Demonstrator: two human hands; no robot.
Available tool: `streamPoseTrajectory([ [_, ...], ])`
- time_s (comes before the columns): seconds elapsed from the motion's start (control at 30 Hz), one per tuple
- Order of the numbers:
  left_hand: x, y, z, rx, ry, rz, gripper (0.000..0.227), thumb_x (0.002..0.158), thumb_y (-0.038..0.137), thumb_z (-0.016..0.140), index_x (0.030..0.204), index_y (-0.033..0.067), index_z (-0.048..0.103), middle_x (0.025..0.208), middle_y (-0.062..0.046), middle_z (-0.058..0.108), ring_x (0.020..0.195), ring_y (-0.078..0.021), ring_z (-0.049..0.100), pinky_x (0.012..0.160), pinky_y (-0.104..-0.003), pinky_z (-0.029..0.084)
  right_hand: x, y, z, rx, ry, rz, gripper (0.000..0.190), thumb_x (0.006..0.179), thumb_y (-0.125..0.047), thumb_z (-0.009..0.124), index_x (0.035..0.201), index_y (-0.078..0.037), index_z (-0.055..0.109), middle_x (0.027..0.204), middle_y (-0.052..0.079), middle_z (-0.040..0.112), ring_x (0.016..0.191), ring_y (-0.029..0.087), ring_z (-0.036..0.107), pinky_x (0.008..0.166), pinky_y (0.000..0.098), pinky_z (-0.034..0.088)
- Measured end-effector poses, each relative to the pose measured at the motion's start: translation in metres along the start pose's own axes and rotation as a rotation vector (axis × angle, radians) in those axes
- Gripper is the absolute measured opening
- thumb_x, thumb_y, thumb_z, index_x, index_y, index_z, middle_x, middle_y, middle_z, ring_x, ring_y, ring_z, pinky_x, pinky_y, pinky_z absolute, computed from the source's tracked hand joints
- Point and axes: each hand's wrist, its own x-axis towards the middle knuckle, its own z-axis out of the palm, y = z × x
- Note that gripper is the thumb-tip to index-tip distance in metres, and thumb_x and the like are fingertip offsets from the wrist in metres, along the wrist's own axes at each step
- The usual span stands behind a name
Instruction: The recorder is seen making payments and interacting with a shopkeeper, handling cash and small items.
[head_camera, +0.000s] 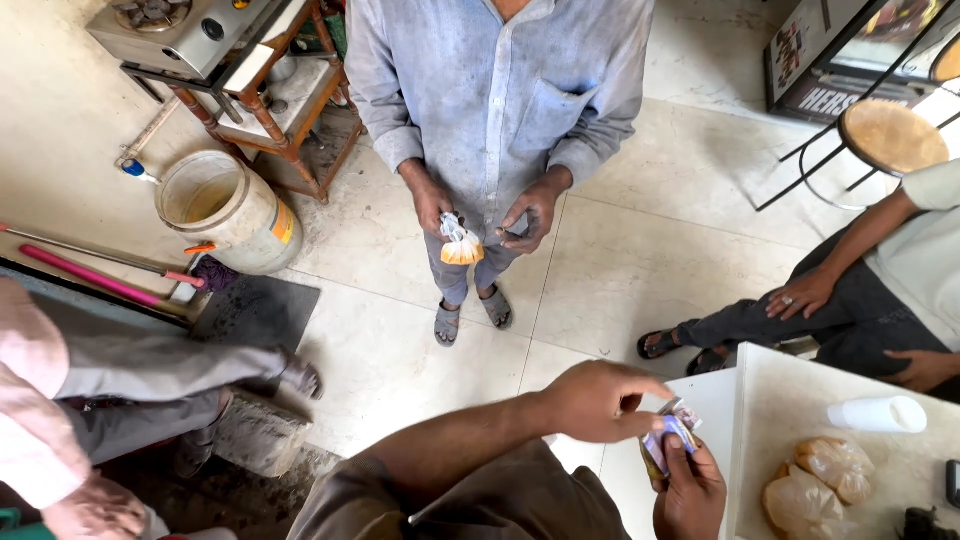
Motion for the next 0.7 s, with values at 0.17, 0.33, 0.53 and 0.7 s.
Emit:
streamPoseTrajectory([
  [0.17, 0.0, -0.012, 0.027, 0.043, 0.192, 0.254, 0.052, 0.09, 0.048, 0.07, 0.132, 0.0181, 0.069, 0.105, -0.006, 0.069, 0.089, -0.0196, 0.068, 0.076, -0.033, 0.054, -0.014, 0.004, -0.005, -0.109, -0.057, -0.092, 0.022, 0.106, -0.016, 0.06, 0.117, 0.001, 0.071, 0.084, 0.007, 0.067, 0.063, 0.008, 0.051, 0.052, 0.0233, 0.037],
  [0.33, -0.014, -0.034, 0.055, 0.078, 0.287, 0.222, 0.04, 0.089, 0.038, 0.075, 0.124, 0.0173, 0.075, 0.103, -0.008, 0.068, 0.089, -0.0219, 0.068, 0.08, -0.035, 0.057, -0.01, 0.025, -0.007, -0.256, 0.024, -0.111, 0.028, 0.101, -0.014, 0.061, 0.122, 0.001, 0.071, 0.093, 0.009, 0.073, 0.071, 0.009, 0.06, 0.054, 0.0243, 0.044],
  [0.53, -0.025, -0.032, 0.058, -0.32, 0.383, 0.108, 0.017, 0.098, 0.016, 0.075, 0.112, 0.0058, 0.075, 0.1, -0.008, 0.07, 0.085, -0.014, 0.068, 0.074, -0.031, 0.056, -0.016, 0.009, 0.003, 0.124, -0.094, 0.131, 0.04, 0.094, -0.022, 0.062, 0.121, 0.005, 0.067, 0.09, 0.01, 0.076, 0.068, 0.015, 0.066, 0.046, 0.0292, 0.044],
  [0.7, -0.027, -0.039, 0.059, -0.592, 0.418, -0.134, 0.019, 0.101, 0.018, 0.07, 0.107, 0.0002, 0.065, 0.088, -0.001, 0.067, 0.075, -0.0034, 0.058, 0.065, -0.024, 0.051, 0.003, 0.056, -0.021, -0.055, -0.146, 0.311, 0.046, 0.096, -0.029, 0.066, 0.12, 0.01, 0.072, 0.064, 0.018, 0.062, 0.049, 0.023, 0.055, 0.044, 0.0361, 0.043],
])
